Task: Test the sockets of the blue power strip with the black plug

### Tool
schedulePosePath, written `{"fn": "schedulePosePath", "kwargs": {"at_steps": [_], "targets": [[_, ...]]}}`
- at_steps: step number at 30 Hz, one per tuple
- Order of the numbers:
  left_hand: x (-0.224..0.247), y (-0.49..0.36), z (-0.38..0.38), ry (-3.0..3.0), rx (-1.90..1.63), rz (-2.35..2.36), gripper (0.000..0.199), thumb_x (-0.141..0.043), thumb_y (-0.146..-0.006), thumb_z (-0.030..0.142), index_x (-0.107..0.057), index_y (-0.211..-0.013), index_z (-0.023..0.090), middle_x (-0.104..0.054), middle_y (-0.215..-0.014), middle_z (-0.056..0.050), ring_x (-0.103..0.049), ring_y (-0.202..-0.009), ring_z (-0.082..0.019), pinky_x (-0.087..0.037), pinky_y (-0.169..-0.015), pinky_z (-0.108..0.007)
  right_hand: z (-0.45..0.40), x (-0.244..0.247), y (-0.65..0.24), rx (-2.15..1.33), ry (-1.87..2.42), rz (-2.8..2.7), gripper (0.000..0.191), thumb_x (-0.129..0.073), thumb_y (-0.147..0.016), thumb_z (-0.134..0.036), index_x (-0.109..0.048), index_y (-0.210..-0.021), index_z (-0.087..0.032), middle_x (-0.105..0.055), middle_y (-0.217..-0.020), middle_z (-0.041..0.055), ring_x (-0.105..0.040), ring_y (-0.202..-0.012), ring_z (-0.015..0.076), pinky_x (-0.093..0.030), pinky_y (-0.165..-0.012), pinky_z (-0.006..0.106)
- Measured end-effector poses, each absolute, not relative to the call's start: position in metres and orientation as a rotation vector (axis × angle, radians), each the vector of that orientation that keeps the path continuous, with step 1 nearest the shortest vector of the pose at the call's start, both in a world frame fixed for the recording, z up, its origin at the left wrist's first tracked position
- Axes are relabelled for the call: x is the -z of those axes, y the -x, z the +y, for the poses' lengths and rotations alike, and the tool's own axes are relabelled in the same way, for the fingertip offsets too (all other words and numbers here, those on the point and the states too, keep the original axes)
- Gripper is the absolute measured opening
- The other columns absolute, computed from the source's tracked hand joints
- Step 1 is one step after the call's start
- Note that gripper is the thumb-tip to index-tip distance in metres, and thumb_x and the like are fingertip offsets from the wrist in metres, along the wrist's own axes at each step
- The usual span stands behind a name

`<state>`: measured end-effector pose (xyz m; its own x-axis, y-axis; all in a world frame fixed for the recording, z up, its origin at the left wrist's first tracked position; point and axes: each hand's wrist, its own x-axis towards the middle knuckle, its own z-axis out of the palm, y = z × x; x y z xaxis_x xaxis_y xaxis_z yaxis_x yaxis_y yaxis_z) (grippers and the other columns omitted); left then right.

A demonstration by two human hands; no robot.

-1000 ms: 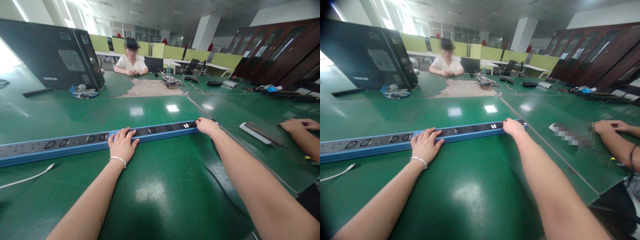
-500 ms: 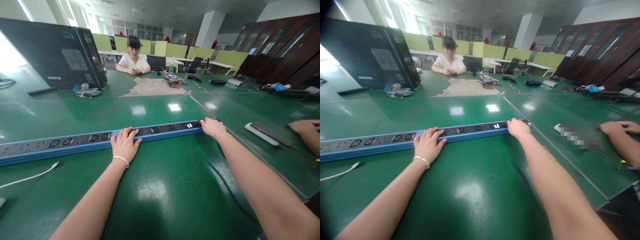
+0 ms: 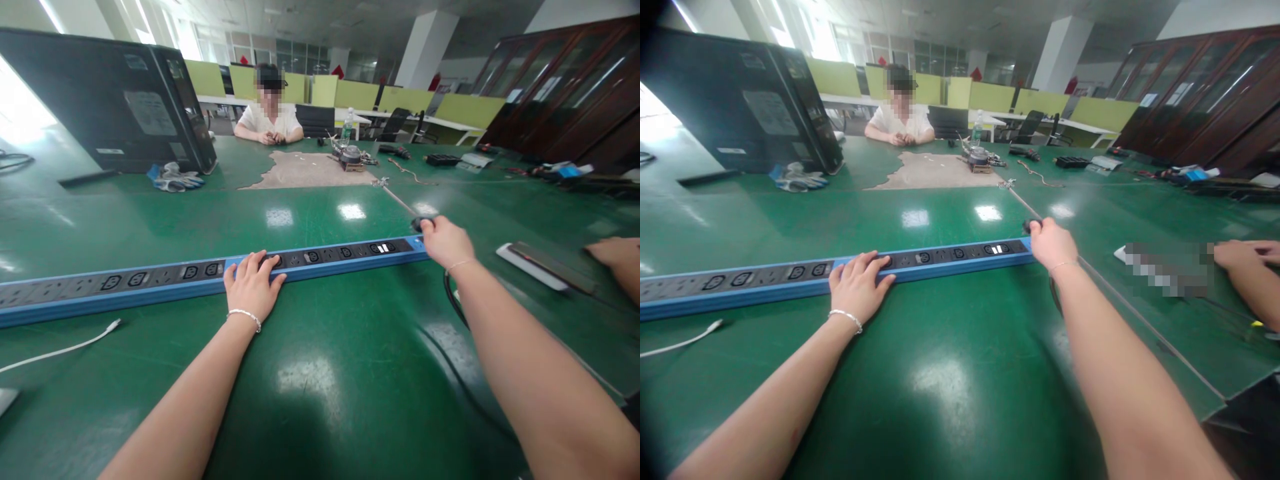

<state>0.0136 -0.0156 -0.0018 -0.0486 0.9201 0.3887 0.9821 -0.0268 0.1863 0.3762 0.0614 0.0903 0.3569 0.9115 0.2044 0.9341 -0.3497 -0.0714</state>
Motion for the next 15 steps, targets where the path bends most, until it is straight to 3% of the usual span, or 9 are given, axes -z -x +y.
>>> {"fn": "schedulePosePath", "kwargs": {"at_steps": [4,7,11,15], "targets": [[0.001,-0.013,-0.016,2.061,0.643,-2.081,0.04,-0.043,-0.087,0.046,-0.055,-0.122,0.031,-0.05,-0.137,-0.004,-0.041,-0.126,-0.027,-0.021,-0.106,-0.049,0.048,-0.129,-0.382,0.01,2.371,-1.602,0.046,-0.027,-0.094,-0.044,-0.061,-0.103,-0.014,-0.067,-0.084,0.0133,-0.063,-0.063,0.0202,-0.046,-0.061,0.029],[0.0,-0.013,-0.016,2.074,0.648,-2.072,0.04,-0.042,-0.087,0.046,-0.055,-0.122,0.03,-0.05,-0.136,-0.005,-0.042,-0.126,-0.027,-0.022,-0.105,-0.05,0.038,-0.128,-0.375,-0.132,2.362,-1.617,0.043,-0.035,-0.091,-0.047,-0.064,-0.093,-0.016,-0.066,-0.072,0.007,-0.056,-0.047,0.0144,-0.042,-0.049,0.025],[0.0,-0.013,-0.016,2.081,0.643,-2.079,0.041,-0.042,-0.087,0.046,-0.055,-0.122,0.031,-0.05,-0.137,-0.004,-0.041,-0.126,-0.027,-0.022,-0.106,-0.049,0.032,-0.095,-0.35,-0.293,2.271,-1.726,0.042,-0.037,-0.09,-0.047,-0.066,-0.092,-0.017,-0.066,-0.071,0.004,-0.055,-0.046,0.0124,-0.042,-0.048,0.023],[0.001,-0.013,-0.016,2.078,0.65,-2.085,0.04,-0.042,-0.087,0.046,-0.054,-0.123,0.031,-0.05,-0.137,-0.004,-0.04,-0.127,-0.026,-0.021,-0.107,-0.049,0.037,-0.067,-0.322,-0.336,2.069,-1.86,0.036,-0.041,-0.09,-0.039,-0.058,-0.114,-0.019,-0.069,-0.088,0.005,-0.062,-0.064,0.0156,-0.046,-0.061,0.025]]}}
